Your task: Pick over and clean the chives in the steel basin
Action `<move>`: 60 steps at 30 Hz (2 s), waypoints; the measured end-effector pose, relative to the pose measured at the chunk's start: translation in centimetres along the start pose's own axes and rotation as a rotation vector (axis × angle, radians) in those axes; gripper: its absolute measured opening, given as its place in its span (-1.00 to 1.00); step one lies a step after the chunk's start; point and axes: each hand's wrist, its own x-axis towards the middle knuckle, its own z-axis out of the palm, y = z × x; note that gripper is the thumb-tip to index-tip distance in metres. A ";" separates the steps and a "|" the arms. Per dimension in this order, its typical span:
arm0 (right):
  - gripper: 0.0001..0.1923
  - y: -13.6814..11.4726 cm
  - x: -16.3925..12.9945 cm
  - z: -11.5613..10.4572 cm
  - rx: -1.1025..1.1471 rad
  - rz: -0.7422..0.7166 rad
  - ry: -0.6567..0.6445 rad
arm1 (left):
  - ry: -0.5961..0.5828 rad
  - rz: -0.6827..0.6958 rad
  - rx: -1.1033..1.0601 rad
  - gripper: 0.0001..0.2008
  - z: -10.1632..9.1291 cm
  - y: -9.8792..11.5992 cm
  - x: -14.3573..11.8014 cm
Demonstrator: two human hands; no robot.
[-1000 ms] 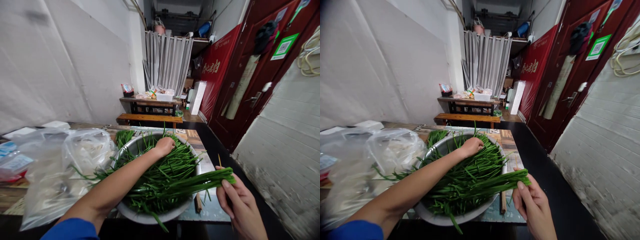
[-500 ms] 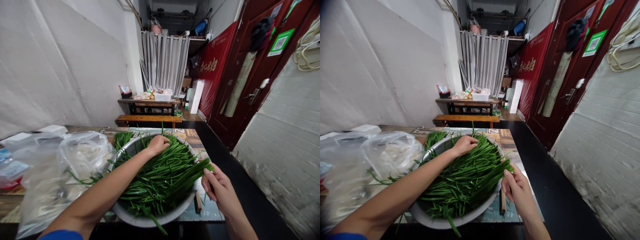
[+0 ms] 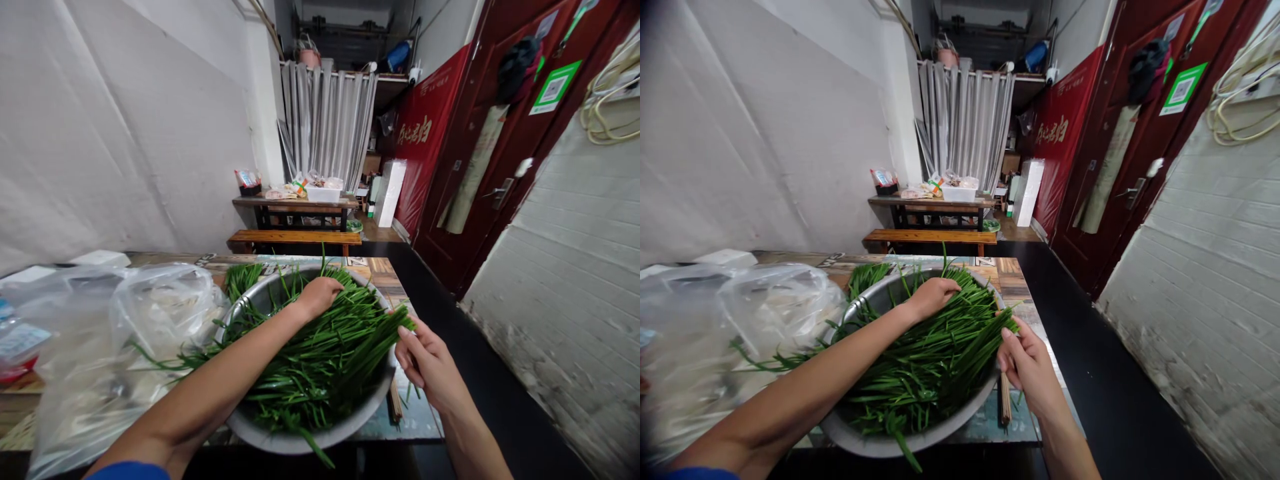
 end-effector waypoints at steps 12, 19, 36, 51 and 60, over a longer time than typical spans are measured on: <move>-0.70 -0.1 0.4 0.3 0.003 0.004 -0.005 | -0.029 -0.349 -0.894 -0.60 -1.3 3.2 -0.2; -0.68 -0.3 -0.1 -0.1 -0.007 0.015 -0.002 | -0.203 -0.189 -0.081 -0.74 -5.4 2.8 -2.6; -0.71 0.7 0.2 -0.6 0.001 0.036 0.007 | -0.128 -0.069 0.076 -0.79 1.3 -0.6 3.1; -0.62 0.9 1.2 -0.1 0.030 0.057 0.003 | 0.032 -0.170 -0.616 -0.82 1.1 4.0 0.8; -0.57 0.8 1.1 0.0 0.036 0.058 0.004 | 0.145 -0.287 -1.015 -0.76 0.5 8.8 0.1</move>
